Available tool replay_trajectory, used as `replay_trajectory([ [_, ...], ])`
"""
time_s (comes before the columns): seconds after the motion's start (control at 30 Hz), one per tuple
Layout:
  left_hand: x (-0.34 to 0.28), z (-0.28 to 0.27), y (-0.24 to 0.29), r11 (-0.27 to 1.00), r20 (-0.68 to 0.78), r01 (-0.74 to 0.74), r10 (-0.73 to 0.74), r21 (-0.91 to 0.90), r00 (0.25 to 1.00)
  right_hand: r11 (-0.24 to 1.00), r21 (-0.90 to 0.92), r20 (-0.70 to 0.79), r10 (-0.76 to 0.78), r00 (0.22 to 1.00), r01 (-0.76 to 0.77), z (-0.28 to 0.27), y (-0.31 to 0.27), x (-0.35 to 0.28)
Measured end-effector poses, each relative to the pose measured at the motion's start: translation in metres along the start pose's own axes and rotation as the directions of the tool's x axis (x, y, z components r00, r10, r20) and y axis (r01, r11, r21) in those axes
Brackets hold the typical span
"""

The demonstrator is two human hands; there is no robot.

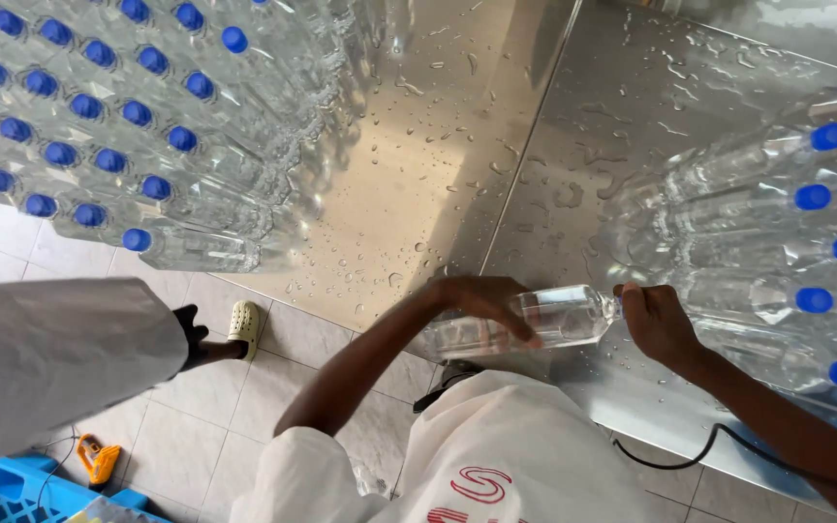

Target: Manually screwing plastic caps onto water bottles at a production workstation.

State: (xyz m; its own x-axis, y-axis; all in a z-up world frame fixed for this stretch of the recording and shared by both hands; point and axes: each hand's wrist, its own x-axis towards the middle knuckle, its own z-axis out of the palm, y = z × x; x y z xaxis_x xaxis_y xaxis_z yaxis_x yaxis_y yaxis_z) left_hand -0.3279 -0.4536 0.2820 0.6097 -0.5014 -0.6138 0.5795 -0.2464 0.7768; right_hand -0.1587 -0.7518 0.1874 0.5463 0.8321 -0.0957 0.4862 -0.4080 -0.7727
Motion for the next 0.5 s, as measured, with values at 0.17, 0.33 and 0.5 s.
replay_trajectory([
  [0.17,0.118,0.029,-0.097,0.598,-0.485,0.203,0.357,0.775,0.799,0.382,0.043,0.570,0.750,0.337,-0.923,0.007,0.007,0.012],
  [0.33,0.070,0.004,-0.082,0.811,-0.647,0.043,0.433,0.584,0.627,0.696,0.034,0.375,0.656,0.655,-0.717,-0.033,-0.087,0.098],
  [0.5,0.045,-0.063,-0.083,0.897,-0.815,-0.228,0.440,0.379,0.377,0.957,-0.128,0.266,0.286,0.921,-0.260,-0.039,-0.188,0.198],
])
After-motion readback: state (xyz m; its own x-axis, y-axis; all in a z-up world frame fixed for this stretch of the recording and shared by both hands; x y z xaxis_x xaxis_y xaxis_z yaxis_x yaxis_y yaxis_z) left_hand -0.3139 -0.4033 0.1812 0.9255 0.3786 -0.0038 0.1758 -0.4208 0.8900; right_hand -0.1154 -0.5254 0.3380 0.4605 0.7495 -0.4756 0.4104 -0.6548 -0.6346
